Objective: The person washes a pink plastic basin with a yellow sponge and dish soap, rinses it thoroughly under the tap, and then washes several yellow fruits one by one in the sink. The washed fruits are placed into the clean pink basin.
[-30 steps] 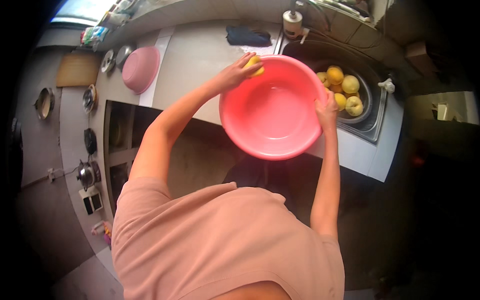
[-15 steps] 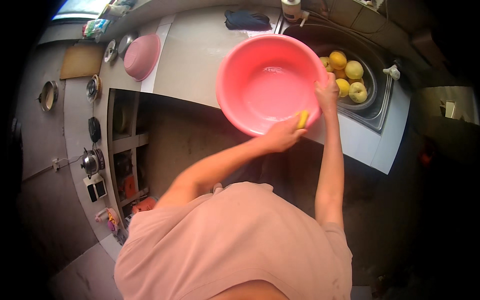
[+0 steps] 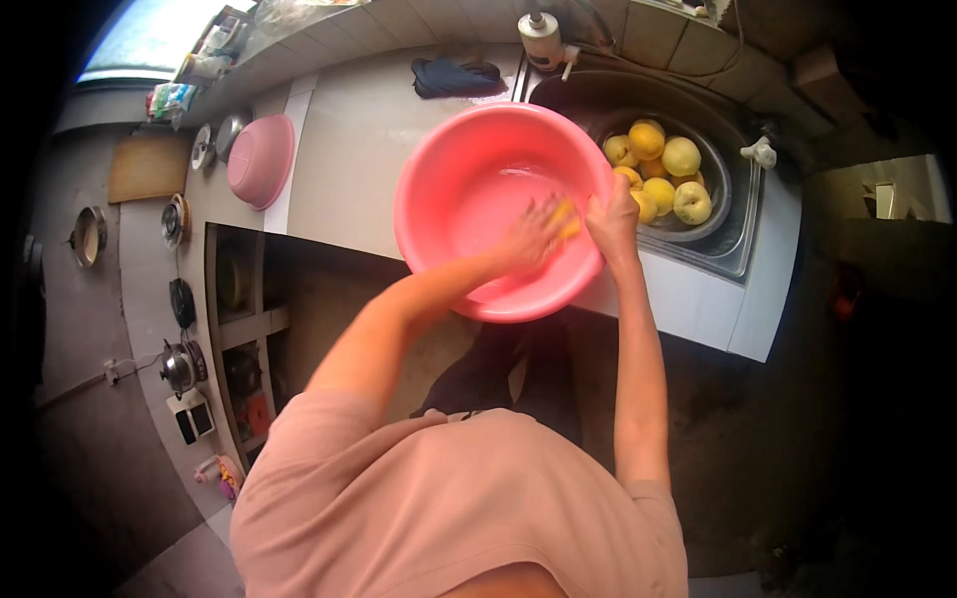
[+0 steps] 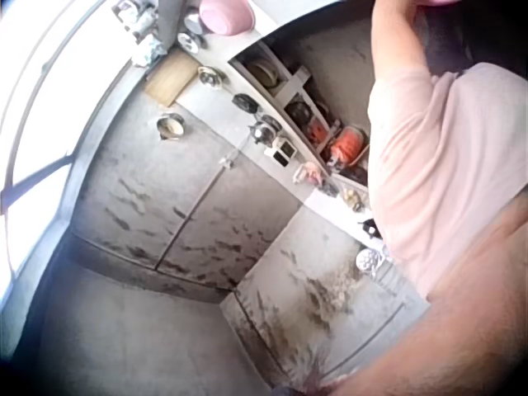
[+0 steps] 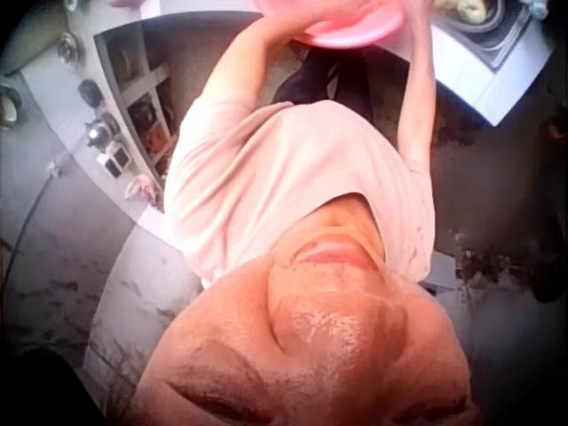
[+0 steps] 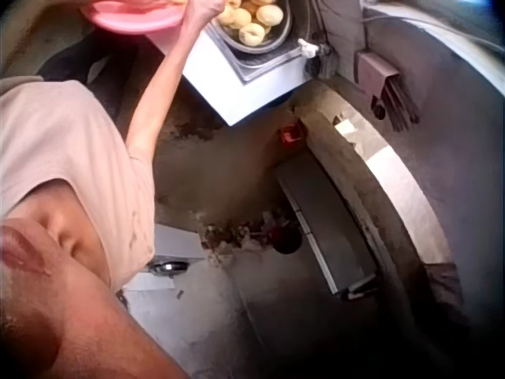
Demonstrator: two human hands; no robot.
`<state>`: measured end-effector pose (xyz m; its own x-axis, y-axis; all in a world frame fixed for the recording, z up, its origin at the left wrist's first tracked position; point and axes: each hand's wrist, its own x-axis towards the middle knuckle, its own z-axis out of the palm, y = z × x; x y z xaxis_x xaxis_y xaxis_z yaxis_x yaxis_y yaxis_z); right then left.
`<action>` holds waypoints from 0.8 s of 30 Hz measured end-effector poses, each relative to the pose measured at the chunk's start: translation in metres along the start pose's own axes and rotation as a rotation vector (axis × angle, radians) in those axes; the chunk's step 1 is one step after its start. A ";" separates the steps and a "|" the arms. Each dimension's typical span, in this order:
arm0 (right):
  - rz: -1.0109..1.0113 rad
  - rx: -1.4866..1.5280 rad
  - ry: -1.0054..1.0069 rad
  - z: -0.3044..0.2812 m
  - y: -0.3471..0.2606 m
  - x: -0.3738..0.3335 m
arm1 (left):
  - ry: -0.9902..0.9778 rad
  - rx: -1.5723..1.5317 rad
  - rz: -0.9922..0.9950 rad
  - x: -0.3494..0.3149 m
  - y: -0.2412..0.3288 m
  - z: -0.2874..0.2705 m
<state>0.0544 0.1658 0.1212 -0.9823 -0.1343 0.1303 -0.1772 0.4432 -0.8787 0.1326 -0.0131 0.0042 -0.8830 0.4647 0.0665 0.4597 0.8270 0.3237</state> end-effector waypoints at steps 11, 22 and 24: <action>-0.001 -0.036 0.021 0.003 -0.002 0.005 | 0.052 0.138 -0.407 0.023 -0.049 -0.021; 0.077 -0.095 -0.067 -0.002 -0.012 0.005 | -0.208 0.440 0.836 0.082 -0.113 -0.071; 0.093 -0.119 -0.063 -0.004 -0.015 0.005 | -0.299 0.662 0.749 0.072 -0.143 -0.080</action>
<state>0.0519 0.1616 0.1366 -0.9897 -0.1419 0.0189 -0.0957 0.5575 -0.8246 -0.0049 -0.1232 0.0385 -0.3319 0.9151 -0.2290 0.9203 0.2607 -0.2917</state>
